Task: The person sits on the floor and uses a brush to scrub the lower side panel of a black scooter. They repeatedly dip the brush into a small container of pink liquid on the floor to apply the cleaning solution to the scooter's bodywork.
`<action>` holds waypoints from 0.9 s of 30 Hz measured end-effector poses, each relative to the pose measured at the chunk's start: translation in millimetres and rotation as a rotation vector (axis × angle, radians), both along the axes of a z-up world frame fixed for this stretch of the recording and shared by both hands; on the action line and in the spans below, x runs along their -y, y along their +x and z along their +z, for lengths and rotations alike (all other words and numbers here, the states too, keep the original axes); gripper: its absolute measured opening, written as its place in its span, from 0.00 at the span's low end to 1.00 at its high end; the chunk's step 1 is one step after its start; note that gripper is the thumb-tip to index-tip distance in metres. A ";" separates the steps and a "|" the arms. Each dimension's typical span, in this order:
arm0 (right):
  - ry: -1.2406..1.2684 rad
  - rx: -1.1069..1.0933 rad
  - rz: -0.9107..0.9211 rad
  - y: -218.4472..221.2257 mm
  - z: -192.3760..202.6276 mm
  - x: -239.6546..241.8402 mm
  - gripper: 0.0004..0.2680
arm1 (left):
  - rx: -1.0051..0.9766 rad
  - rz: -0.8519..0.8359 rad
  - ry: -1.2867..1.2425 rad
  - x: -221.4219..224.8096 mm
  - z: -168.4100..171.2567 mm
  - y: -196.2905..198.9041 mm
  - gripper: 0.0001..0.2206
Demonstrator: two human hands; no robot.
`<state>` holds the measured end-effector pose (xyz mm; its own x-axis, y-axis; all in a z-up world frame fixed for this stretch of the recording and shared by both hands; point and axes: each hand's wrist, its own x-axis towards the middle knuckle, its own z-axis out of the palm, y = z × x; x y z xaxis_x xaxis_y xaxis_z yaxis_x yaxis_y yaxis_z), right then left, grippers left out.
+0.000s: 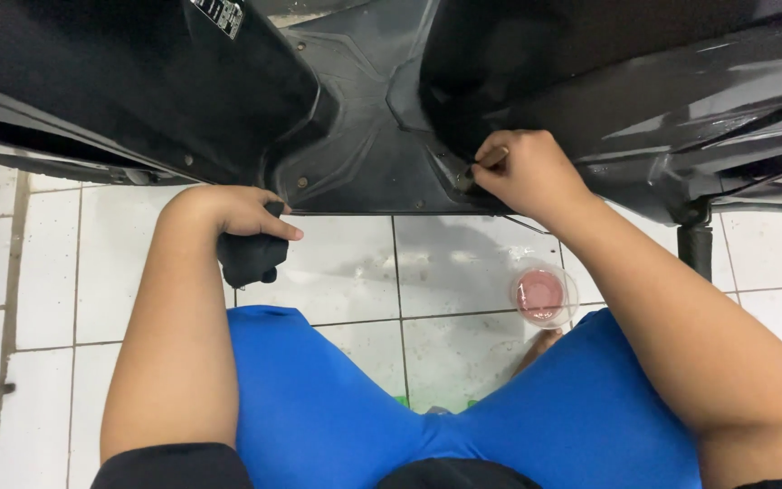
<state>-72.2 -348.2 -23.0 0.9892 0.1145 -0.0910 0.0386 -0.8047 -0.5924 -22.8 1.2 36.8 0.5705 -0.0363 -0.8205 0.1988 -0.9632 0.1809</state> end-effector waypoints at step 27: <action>-0.036 -0.084 -0.025 -11.6 18.8 -14.7 0.09 | 0.046 0.037 0.301 -28.4 -8.3 7.2 0.55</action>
<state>-83.8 -333.5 -4.2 0.9805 0.0847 -0.1772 -0.0306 -0.8256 -0.5634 -15.6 29.6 28.6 0.6037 0.2258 -0.7646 0.2329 -0.9672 -0.1017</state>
